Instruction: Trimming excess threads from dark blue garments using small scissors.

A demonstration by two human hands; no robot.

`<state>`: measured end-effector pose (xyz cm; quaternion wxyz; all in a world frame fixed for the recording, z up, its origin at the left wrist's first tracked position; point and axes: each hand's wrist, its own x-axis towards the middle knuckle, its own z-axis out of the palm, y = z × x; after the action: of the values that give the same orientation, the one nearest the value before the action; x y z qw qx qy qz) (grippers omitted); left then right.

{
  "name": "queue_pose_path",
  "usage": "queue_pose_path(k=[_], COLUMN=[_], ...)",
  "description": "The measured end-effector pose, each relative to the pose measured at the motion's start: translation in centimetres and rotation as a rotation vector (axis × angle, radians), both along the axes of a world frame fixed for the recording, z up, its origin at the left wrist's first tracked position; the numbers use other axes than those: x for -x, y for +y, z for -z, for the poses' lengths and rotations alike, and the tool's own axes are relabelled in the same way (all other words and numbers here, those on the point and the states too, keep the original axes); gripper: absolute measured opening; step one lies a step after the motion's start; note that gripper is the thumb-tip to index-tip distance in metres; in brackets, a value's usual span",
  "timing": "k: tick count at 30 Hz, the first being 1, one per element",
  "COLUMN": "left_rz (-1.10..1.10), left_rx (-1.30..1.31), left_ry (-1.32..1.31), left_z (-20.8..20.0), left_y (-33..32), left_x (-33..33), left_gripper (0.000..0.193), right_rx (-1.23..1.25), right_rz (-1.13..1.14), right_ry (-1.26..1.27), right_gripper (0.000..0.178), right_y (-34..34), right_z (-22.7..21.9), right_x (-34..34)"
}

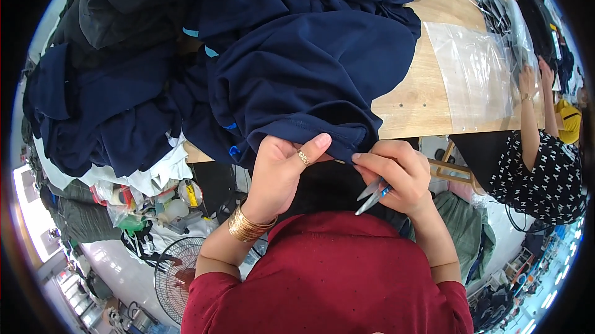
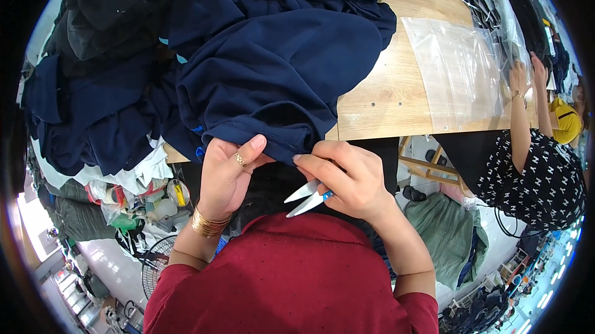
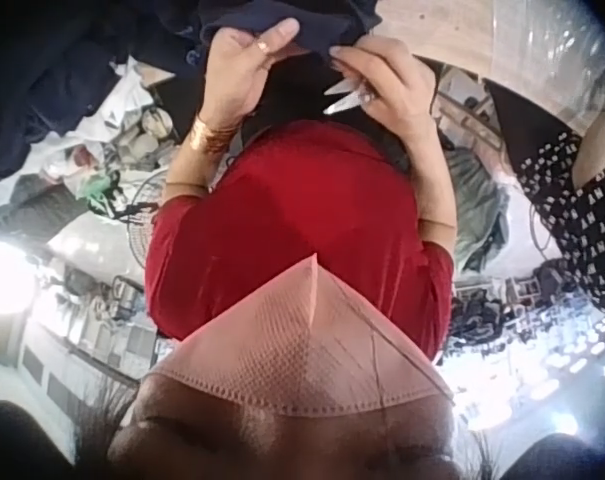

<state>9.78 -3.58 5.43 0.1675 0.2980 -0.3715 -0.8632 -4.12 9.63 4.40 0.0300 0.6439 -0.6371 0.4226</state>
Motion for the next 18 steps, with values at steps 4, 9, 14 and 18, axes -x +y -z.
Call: queue_pose_path(k=[4,9,14,18], left_rz=[0.004,-0.008,-0.002,-0.037], left_rx=[-0.115,0.0,0.058,0.123], left_ry=[-0.01,0.008,-0.013,0.024], left_z=[-0.2,0.6,0.1,0.1], left_y=[0.1,0.3,0.3,0.5], left_x=[0.4,0.3,0.6,0.8], left_gripper=[0.018,0.016,0.014,0.018], right_rx=[-0.026,-0.131,-0.292,-0.365], right_rz=[0.034,0.074,0.134,0.205], right_ry=[0.024,-0.289,-0.422,-0.468], right_gripper=[0.03,0.039,0.036,0.032], right_y=[0.2,0.6,0.7,0.4], right_z=[-0.2,-1.4,-3.6,-3.4], right_x=[0.0,-0.1,0.7,0.3])
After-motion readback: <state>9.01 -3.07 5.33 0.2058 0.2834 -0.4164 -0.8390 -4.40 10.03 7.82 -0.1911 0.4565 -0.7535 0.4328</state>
